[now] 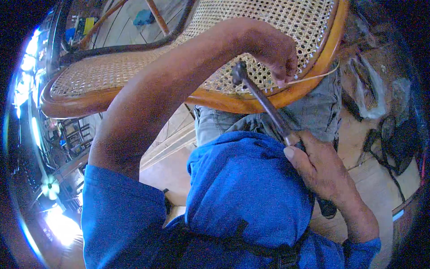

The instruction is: The person applies glue to the edge of a rattan chair seat and then uses a hammer and a thin rod to secure the rattan weave into the wooden frame. The person works along the curved edge of the seat, repeatedly tapping the rod to embed the weave.

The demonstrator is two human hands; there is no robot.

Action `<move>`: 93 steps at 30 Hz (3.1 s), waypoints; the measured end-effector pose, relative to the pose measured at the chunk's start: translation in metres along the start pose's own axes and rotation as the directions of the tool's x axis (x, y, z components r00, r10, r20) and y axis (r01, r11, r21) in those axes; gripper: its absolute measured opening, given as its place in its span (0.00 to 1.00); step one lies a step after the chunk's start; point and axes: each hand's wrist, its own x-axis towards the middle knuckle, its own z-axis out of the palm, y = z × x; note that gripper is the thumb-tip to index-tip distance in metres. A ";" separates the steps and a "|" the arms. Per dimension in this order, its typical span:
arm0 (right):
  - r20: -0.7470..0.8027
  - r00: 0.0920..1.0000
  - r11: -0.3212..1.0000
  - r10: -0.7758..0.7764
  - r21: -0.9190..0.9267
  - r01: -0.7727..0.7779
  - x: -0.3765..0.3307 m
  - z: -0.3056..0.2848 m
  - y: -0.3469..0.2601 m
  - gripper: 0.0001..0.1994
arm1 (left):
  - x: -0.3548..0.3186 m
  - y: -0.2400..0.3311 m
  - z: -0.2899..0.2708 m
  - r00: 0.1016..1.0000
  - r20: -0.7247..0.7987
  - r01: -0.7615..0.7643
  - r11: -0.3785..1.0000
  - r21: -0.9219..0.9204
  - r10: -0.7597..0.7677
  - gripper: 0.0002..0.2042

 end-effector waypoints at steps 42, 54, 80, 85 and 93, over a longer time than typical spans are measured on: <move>0.002 0.907 0.796 -0.420 -0.480 0.370 0.026 0.001 0.043 0.15 | -0.005 0.004 -0.006 0.997 0.072 0.028 0.999 0.035 -0.031 0.16; -0.637 0.555 0.838 -0.536 -0.481 0.257 0.038 -0.023 0.084 0.06 | -0.039 0.025 0.021 0.949 -0.303 0.109 0.992 0.070 -0.083 0.13; -0.939 0.286 0.978 0.190 0.206 0.027 0.057 -0.109 0.266 0.12 | -0.034 0.094 0.066 0.672 -0.738 -0.371 0.835 -0.407 -0.061 0.10; -0.822 0.456 0.643 0.340 0.557 0.526 0.025 -0.102 0.208 0.09 | 0.035 0.122 0.065 0.722 -0.692 -0.547 0.624 -0.558 0.014 0.13; -0.830 0.479 0.823 0.286 0.468 0.320 -0.001 -0.061 0.092 0.06 | 0.108 0.138 0.051 0.836 -0.535 -0.492 -0.265 -0.829 0.122 0.14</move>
